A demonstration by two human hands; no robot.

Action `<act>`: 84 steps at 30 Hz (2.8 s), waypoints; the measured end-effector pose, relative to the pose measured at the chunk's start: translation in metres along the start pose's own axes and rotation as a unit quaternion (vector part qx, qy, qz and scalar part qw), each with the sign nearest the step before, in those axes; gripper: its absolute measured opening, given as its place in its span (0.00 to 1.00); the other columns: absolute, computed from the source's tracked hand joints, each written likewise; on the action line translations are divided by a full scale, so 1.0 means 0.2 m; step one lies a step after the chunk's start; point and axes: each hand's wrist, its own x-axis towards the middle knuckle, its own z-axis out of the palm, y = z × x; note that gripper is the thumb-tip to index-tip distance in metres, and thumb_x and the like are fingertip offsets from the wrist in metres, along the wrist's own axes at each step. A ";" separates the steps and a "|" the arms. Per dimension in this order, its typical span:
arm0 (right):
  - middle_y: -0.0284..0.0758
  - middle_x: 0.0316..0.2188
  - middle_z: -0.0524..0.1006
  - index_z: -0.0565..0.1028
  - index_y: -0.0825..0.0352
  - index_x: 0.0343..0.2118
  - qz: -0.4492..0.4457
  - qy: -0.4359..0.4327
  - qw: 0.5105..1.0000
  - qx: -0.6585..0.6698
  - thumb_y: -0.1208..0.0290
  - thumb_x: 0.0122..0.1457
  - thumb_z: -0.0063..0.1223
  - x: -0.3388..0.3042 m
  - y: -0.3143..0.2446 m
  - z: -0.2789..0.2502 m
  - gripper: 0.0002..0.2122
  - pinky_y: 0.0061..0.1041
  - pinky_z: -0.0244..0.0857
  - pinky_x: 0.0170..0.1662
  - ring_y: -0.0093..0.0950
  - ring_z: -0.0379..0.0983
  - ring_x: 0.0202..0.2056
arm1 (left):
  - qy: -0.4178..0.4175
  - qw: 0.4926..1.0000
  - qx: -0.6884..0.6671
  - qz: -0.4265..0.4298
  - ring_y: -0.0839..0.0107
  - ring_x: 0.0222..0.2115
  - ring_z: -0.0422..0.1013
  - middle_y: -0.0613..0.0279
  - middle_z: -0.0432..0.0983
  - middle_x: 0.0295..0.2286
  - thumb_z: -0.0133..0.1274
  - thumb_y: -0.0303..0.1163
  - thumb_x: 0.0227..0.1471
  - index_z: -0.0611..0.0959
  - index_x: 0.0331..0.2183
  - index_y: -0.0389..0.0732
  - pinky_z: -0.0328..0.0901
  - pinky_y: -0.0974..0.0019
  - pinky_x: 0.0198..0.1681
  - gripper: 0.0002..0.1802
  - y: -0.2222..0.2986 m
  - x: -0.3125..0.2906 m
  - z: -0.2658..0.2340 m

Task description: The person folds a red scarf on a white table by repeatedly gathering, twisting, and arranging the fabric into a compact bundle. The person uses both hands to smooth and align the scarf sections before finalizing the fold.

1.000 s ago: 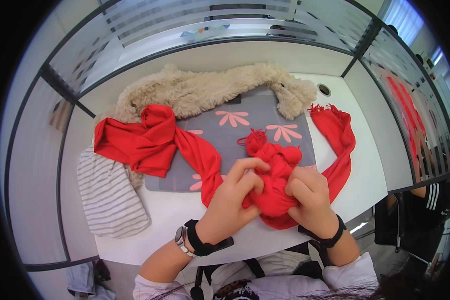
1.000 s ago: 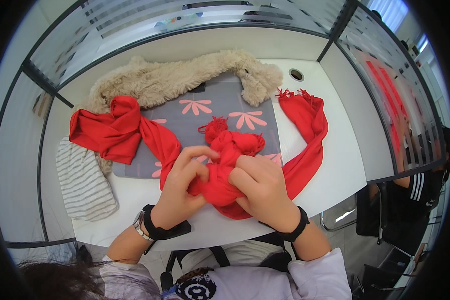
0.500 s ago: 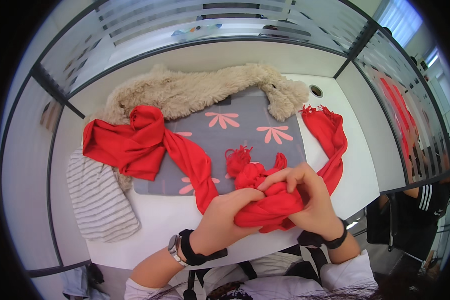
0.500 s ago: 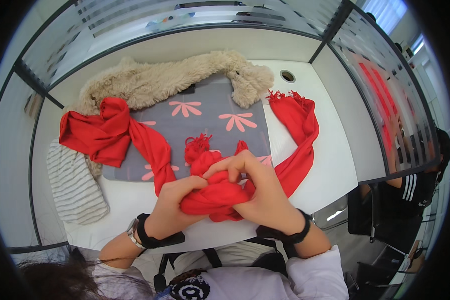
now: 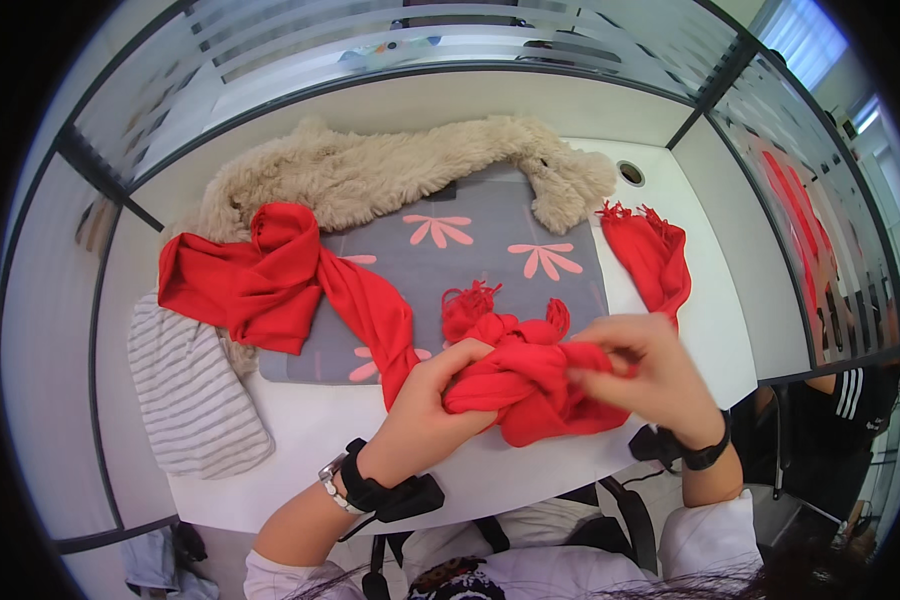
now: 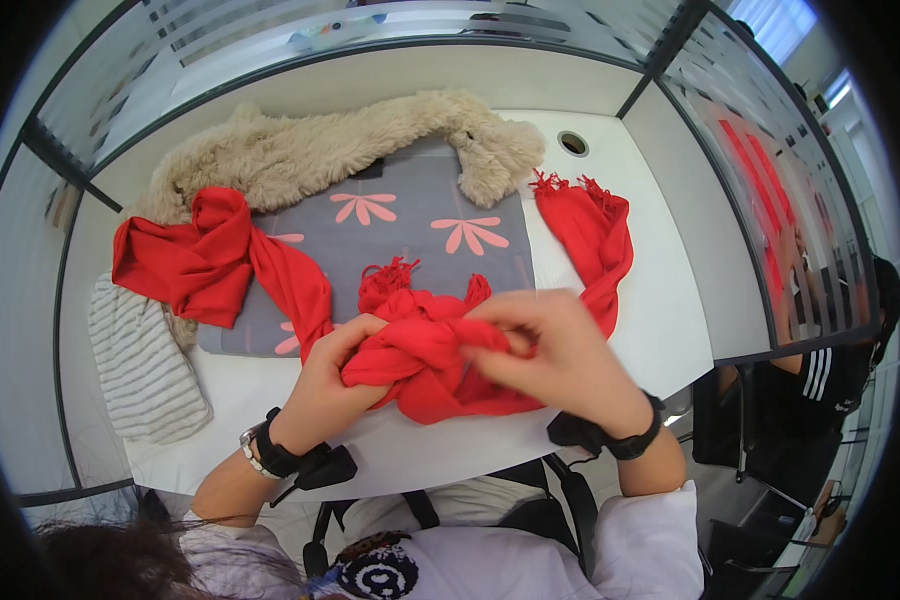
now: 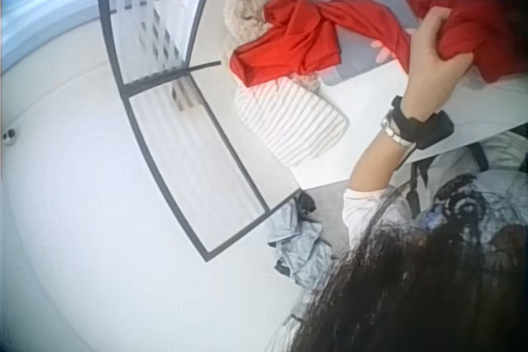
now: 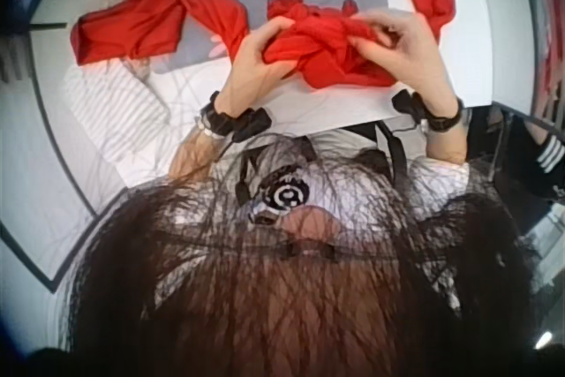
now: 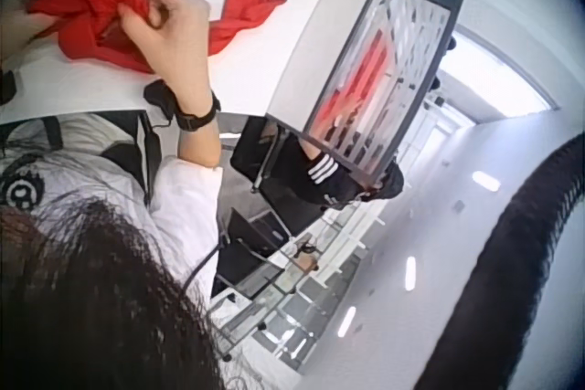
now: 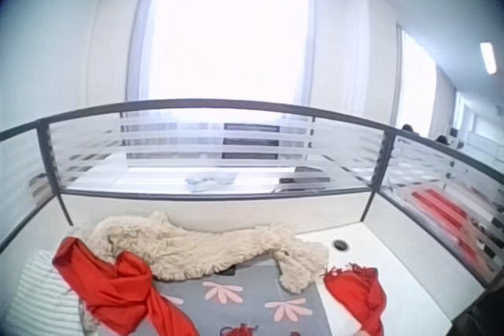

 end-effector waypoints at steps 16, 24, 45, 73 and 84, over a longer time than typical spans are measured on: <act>0.36 0.29 0.71 0.69 0.71 0.34 0.055 -0.054 0.864 0.498 0.67 0.41 0.49 -0.03 0.06 0.00 0.16 0.24 0.60 0.43 0.27 0.67 0.33 | -0.042 0.992 -0.107 -0.059 0.85 0.35 0.64 0.73 0.71 0.34 0.49 0.17 0.45 0.76 0.42 0.34 0.62 0.78 0.40 0.18 0.03 0.02 -0.08; 0.35 0.28 0.76 0.73 0.69 0.36 -0.036 0.069 0.997 0.027 0.90 0.40 0.51 -0.07 0.02 -0.14 0.17 0.22 0.67 0.32 0.28 0.73 0.29 | -0.051 0.998 -0.017 -0.010 0.83 0.36 0.66 0.70 0.73 0.34 0.52 0.18 0.42 0.76 0.42 0.33 0.64 0.76 0.41 0.20 0.10 0.01 -0.22; 0.32 0.23 0.72 0.78 0.66 0.41 -0.379 0.190 0.640 -0.640 0.79 0.47 0.58 -0.09 -0.01 -0.60 0.15 0.30 0.63 0.30 0.32 0.70 0.25 | -0.036 0.997 -0.014 0.063 0.83 0.32 0.66 0.70 0.72 0.31 0.50 0.19 0.43 0.78 0.40 0.31 0.64 0.76 0.37 0.17 0.23 -0.05 -0.27; 0.49 0.56 0.68 0.63 0.70 0.60 0.056 -0.067 0.931 -0.355 0.69 0.46 0.69 -0.06 0.36 -0.58 0.38 0.35 0.58 0.61 0.44 0.64 0.59 | 0.078 0.978 0.161 0.109 0.75 0.42 0.71 0.60 0.76 0.42 0.43 0.19 0.52 0.76 0.51 0.32 0.64 0.72 0.50 0.23 0.14 0.02 -0.40; 0.45 0.29 0.77 0.73 0.67 0.45 -0.210 -0.097 0.970 -0.081 0.73 0.52 0.57 0.36 0.18 0.28 0.16 0.41 0.66 0.36 0.45 0.74 0.33 | 0.154 0.893 0.396 0.150 0.69 0.35 0.69 0.58 0.70 0.38 0.53 0.20 0.46 0.77 0.49 0.37 0.64 0.69 0.41 0.25 0.23 -0.08 -0.21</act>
